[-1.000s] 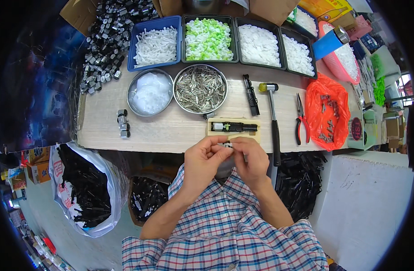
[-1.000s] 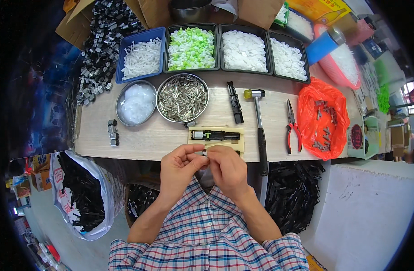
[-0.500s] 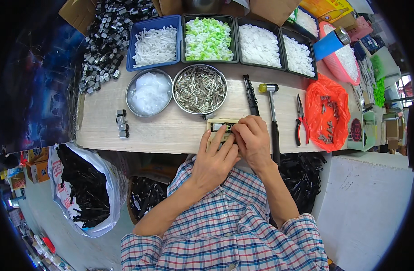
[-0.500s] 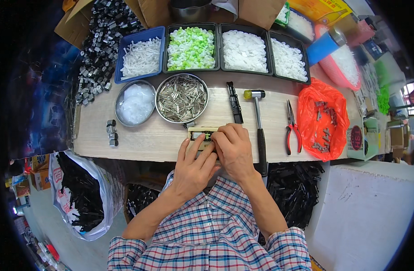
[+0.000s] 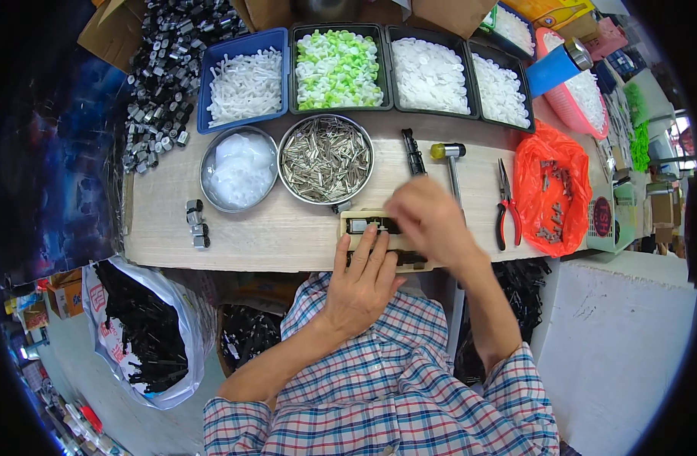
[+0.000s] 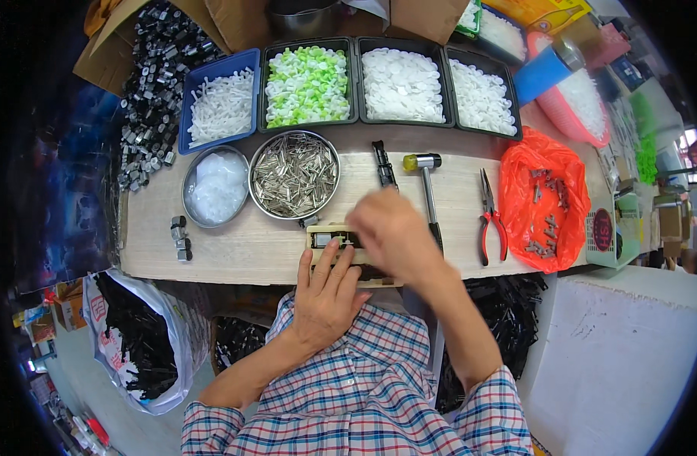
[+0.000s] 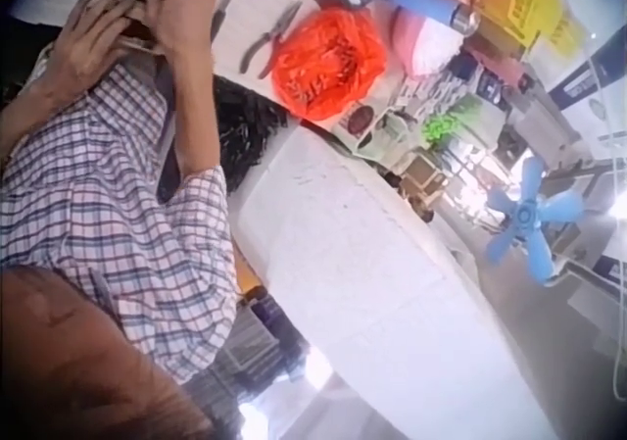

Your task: Assembling small black electronic components by inserting internal parts and using tools to secure them.

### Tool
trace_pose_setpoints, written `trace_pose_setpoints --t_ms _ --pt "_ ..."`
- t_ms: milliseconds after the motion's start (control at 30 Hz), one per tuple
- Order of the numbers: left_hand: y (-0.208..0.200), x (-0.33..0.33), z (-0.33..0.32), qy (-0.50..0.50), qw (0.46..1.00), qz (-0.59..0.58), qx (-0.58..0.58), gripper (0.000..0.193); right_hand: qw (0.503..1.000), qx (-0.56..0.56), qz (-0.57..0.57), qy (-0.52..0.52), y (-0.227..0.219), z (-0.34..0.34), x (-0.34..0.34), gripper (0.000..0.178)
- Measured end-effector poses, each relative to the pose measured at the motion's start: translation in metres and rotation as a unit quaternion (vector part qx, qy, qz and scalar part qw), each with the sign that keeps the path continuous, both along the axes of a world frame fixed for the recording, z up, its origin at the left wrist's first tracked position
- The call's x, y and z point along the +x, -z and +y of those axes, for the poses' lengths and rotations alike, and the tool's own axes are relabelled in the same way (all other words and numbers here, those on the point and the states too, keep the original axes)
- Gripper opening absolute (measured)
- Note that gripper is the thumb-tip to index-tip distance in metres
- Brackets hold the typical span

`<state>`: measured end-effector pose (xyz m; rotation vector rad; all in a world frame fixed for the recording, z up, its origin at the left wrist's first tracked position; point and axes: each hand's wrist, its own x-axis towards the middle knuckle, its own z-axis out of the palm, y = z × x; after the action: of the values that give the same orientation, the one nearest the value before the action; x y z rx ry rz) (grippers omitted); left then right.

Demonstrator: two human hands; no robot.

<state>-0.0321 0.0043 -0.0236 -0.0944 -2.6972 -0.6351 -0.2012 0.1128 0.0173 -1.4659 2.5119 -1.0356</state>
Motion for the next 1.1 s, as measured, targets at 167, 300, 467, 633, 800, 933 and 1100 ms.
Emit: trace_pose_setpoints --t_ms 167,300,467,633,800,933,1100 --pt "-0.014 -0.050 -0.042 -0.051 0.989 0.124 0.063 0.025 0.964 -0.088 0.144 0.203 0.003 -0.026 -0.122 0.014" --pt "-0.012 -0.096 -0.075 -0.143 0.987 0.074 -0.013 0.023 0.961 -0.015 0.168 0.221 0.006 -0.044 -0.168 0.017" --pt "0.004 -0.102 -0.087 -0.136 0.990 0.041 -0.002 0.014 0.963 0.018 0.194 0.189 0.011 -0.070 -0.181 0.012" --pt "0.002 -0.100 -0.086 -0.132 0.989 0.064 -0.013 0.012 0.958 -0.001 0.213 0.193 0.018 -0.061 -0.176 0.009" --pt "-0.017 -0.093 -0.084 -0.121 0.991 0.050 0.036 0.012 0.930 -0.123 0.300 0.172 0.006 -0.048 -0.143 0.004" --pt "-0.026 -0.071 -0.071 -0.128 0.966 0.086 0.207 0.011 0.966 -0.191 0.017 0.172 0.006 -0.044 -0.034 0.006" --pt "-0.040 -0.029 -0.033 -0.117 0.709 -0.055 0.693 0.012 0.916 -0.204 -0.282 0.200 0.009 -0.018 0.072 0.009"
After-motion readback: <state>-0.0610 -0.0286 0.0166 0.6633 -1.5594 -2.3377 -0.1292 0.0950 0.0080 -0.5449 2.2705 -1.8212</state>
